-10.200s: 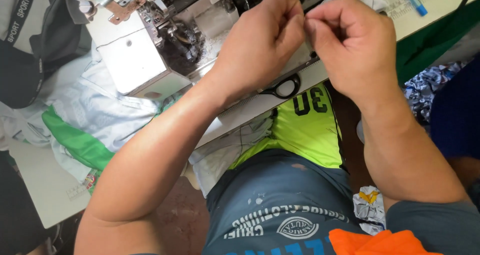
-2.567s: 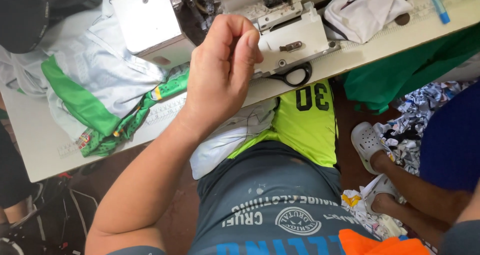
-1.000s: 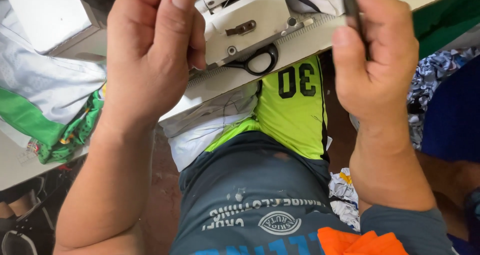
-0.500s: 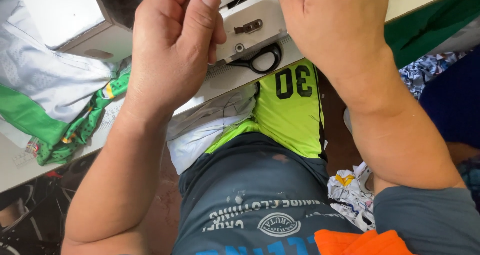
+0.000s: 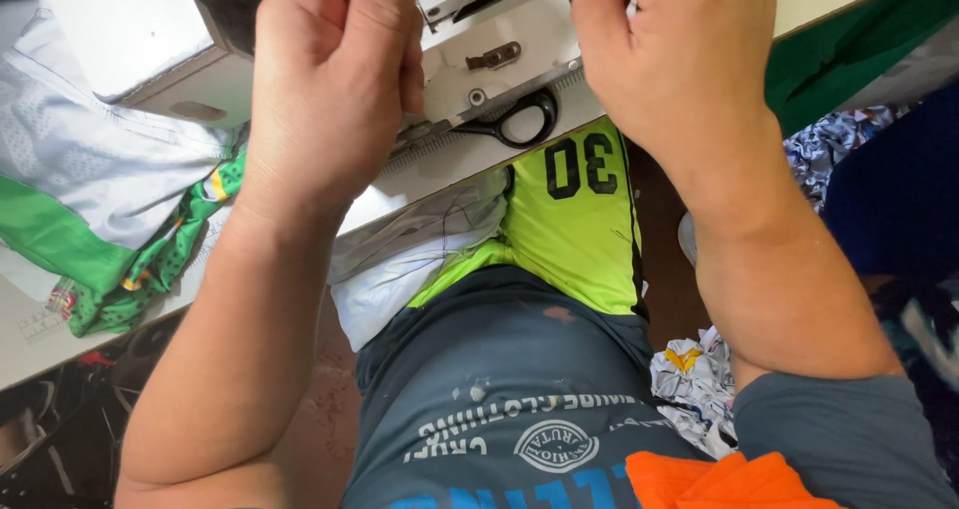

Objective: Threading an industrial sewing machine using tweezers and hands to guide the thread through various points.

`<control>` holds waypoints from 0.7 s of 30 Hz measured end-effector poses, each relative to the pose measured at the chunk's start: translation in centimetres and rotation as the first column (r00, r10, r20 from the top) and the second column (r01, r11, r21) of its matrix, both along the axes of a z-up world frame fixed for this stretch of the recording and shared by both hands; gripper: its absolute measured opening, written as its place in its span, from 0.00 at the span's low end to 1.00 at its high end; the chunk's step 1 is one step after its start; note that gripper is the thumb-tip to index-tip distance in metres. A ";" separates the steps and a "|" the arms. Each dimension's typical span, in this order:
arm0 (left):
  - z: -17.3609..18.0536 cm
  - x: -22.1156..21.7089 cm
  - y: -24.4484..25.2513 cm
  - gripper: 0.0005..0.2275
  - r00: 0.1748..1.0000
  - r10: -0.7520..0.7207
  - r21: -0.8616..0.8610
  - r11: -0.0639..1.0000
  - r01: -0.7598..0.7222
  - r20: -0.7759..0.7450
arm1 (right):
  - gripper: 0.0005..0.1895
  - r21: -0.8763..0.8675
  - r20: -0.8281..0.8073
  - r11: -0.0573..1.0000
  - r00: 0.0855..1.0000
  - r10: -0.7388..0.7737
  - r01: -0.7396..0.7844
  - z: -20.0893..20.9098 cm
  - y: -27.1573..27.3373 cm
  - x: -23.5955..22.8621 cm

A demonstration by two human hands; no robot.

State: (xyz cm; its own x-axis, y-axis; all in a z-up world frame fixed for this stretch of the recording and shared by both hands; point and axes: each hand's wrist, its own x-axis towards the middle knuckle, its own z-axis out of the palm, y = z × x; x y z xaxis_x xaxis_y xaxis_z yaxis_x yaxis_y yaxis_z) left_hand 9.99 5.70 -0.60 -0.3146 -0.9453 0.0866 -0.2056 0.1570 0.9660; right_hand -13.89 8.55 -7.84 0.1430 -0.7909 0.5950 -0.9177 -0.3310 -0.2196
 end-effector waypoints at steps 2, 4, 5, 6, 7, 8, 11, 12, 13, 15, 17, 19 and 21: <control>0.5 -0.2 -0.3 0.10 0.999 0.041 0.091 0.995 -0.039 -0.016 | 0.06 0.024 0.057 1.000 0.998 0.004 -0.005 0.5 1.3 0.3; 1.1 -0.6 -0.6 0.12 0.980 0.183 0.292 0.944 -0.154 -0.078 | 0.08 0.112 0.189 0.993 0.982 0.013 -0.034 0.6 2.4 0.3; 1.1 -0.7 -0.7 0.12 0.980 0.182 0.291 0.944 -0.152 -0.078 | 0.08 0.112 0.188 0.993 0.982 0.011 -0.033 1.2 2.9 0.7; 1.1 -0.8 -0.9 0.09 0.961 0.202 0.358 0.925 -0.125 -0.188 | 0.04 0.128 0.289 0.988 0.956 0.051 -0.092 1.9 3.5 1.1; 1.1 -0.9 -0.9 0.07 0.928 0.230 0.421 0.902 -0.090 -0.293 | 0.07 0.138 0.388 0.979 0.917 0.088 -0.153 2.6 4.0 1.5; 0.8 -1.1 -1.0 0.07 0.928 0.229 0.421 0.902 -0.090 -0.293 | 0.07 0.138 0.388 0.979 0.917 0.088 -0.152 2.9 4.3 1.8; 0.1 -1.7 -1.0 0.06 0.844 0.252 0.486 0.874 0.012 -0.473 | 0.17 0.164 0.467 0.964 0.878 0.109 -0.207 3.4 5.3 2.3; -0.2 -1.8 -0.9 0.05 0.819 0.252 0.494 0.868 0.045 -0.516 | 0.17 0.157 0.510 0.964 0.854 0.105 -0.212 3.2 5.6 2.3; -0.4 -1.9 -0.9 0.04 0.792 0.252 0.502 0.861 0.079 -0.556 | 0.17 0.152 0.552 0.964 0.828 0.099 -0.216 2.9 5.9 2.4; -0.6 -2.1 -0.6 0.03 0.769 0.240 0.485 0.868 0.102 -0.592 | 0.12 0.155 0.591 0.959 0.801 0.101 -0.236 3.7 6.1 3.0; -1.3 -2.2 -0.3 0.02 0.746 0.229 0.467 0.875 0.124 -0.626 | 0.08 0.157 0.629 0.954 0.771 0.103 -0.256 3.9 6.4 3.4; -2.5 -2.2 0.1 0.01 0.691 0.208 0.418 0.896 0.149 -0.692 | 0.07 0.118 0.630 0.966 0.769 0.105 -0.229 3.7 6.7 3.5; -2.8 -2.0 0.6 0.02 0.668 0.183 0.393 0.902 0.178 -0.722 | 0.07 0.109 0.635 0.965 0.763 0.117 -0.239 3.6 6.8 3.6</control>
